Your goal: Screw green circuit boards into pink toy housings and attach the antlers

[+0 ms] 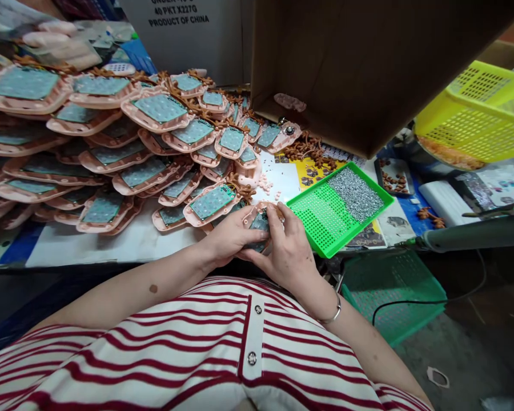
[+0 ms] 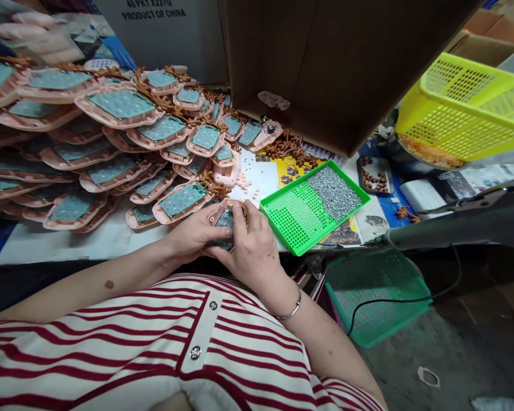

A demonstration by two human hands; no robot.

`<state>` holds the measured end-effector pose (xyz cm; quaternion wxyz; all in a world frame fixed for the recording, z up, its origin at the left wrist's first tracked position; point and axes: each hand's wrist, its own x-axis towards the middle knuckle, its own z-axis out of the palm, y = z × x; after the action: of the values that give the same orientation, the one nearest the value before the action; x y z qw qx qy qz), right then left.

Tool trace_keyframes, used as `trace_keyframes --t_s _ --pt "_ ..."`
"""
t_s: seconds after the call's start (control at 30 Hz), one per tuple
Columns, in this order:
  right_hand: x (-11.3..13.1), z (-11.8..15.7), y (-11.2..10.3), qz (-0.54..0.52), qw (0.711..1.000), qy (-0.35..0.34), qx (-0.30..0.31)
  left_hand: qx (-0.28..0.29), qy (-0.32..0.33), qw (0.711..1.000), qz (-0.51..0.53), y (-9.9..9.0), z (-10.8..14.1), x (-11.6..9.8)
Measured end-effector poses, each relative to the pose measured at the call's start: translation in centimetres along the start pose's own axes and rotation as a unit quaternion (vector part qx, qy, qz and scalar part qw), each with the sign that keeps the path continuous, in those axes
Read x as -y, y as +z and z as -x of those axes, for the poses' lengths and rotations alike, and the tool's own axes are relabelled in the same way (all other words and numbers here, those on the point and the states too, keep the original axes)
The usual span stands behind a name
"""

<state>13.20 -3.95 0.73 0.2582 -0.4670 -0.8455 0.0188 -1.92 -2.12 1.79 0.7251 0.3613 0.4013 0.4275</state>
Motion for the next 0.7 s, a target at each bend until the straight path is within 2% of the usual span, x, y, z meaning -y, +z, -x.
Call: trace_keyframes --t_s 0.2,0.43,0.57,0.7 --pt "-0.4 0.3 -0.6 -0.035 0.999 0.031 0.009 0.012 -0.020 1.000 0.013 0.7 -0.2 -0.4" --pt "-3.4 0.2 -1.9 -0.199 0.972 0.050 0.110 0.043 -0.095 0.993 0.063 0.4 -0.4 -0.7" --pt "-4.6 0.1 -1.6 -0.258 0.956 0.067 0.122 0.048 -0.106 0.990 0.078 0.7 -0.3 -0.9" --pt "-4.4 0.3 -1.2 -0.278 0.951 0.076 0.115 0.040 -0.112 0.990 0.070 1.3 0.0 -1.2"
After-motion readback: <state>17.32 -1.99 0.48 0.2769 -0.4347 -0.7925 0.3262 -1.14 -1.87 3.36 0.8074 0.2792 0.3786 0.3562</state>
